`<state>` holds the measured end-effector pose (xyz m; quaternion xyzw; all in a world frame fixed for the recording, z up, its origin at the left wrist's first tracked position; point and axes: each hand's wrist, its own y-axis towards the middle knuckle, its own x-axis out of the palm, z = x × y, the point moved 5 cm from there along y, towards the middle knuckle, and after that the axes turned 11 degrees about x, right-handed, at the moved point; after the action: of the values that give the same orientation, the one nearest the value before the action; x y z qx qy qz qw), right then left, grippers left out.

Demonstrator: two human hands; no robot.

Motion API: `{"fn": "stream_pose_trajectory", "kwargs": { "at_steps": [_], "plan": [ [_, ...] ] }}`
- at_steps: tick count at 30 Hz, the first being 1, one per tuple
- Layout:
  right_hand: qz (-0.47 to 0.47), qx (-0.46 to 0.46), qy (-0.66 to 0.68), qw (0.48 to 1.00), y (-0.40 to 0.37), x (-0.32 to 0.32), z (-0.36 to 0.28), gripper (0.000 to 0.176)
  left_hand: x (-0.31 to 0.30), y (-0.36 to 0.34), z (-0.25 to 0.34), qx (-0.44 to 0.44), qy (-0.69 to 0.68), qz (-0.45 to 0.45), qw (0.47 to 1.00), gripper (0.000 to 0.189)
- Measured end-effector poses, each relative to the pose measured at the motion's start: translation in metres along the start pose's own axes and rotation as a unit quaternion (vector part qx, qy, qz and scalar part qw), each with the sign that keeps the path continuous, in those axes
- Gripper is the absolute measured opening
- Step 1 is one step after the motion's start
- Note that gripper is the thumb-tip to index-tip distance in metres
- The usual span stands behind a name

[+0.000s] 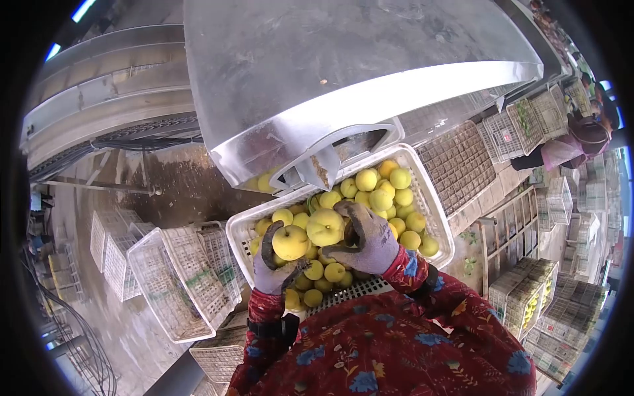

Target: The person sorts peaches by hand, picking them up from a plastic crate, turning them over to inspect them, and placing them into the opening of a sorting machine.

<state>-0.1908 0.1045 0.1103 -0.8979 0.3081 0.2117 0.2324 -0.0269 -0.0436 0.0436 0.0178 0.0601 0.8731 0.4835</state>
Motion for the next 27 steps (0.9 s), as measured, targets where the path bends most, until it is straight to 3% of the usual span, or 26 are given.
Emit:
{"fn": "stream_pose_trajectory", "kwargs": {
  "at_steps": [4,7,10,11,14,15,18,19,20,21,22,23,25,27],
  "plan": [
    [0.240,-0.043,-0.112,0.963,0.055,-0.007,-0.010,0.070,-0.004,0.012,0.015,0.038,0.040,0.057,0.997,0.080],
    [0.305,-0.059,-0.310,0.899,0.112,0.009,-0.006,0.069,0.002,0.016,0.013,0.029,0.105,0.076,0.991,0.083],
    [0.347,-0.106,-0.228,0.903,0.088,-0.016,-0.024,0.070,0.005,0.020,0.017,0.051,0.126,0.125,0.983,0.080],
    [0.308,-0.116,-0.107,0.938,0.074,-0.023,-0.030,0.074,0.005,0.023,0.022,0.056,0.153,0.130,0.978,0.077],
    [0.110,-0.187,-0.053,0.975,0.030,-0.001,-0.053,0.074,0.013,0.031,0.029,0.141,0.285,0.105,0.942,0.076],
    [0.101,-0.161,-0.038,0.981,0.024,0.007,-0.045,0.075,0.021,0.033,0.030,0.180,0.351,0.070,0.916,0.082],
    [0.121,-0.089,-0.001,0.989,0.029,0.015,-0.025,0.074,0.027,0.037,0.021,0.133,0.255,0.101,0.952,0.082],
    [0.152,-0.063,0.004,0.986,0.034,0.008,-0.022,0.073,0.022,0.038,0.023,0.028,0.160,0.130,0.978,0.085],
    [0.183,-0.039,0.009,0.982,0.042,0.000,-0.020,0.072,0.015,0.032,0.009,0.008,0.059,0.164,0.985,0.078],
    [0.214,-0.045,-0.051,0.974,0.057,-0.005,-0.018,0.068,0.008,0.030,-0.008,-0.050,-0.121,0.195,0.972,0.076],
    [0.200,-0.033,-0.173,0.964,0.078,-0.006,-0.022,0.061,0.006,0.026,-0.020,-0.107,-0.297,0.219,0.923,0.074],
    [0.209,-0.054,-0.268,0.939,0.097,0.002,-0.014,0.057,0.007,0.025,-0.019,-0.121,-0.397,0.206,0.886,0.073],
    [0.236,-0.108,-0.324,0.910,0.110,0.005,-0.020,0.052,0.012,0.026,-0.012,-0.142,-0.582,0.170,0.783,0.073],
    [0.267,-0.170,-0.254,0.914,0.095,-0.016,-0.025,0.049,0.014,0.026,-0.005,-0.139,-0.534,0.181,0.814,0.074]
  ]
}}
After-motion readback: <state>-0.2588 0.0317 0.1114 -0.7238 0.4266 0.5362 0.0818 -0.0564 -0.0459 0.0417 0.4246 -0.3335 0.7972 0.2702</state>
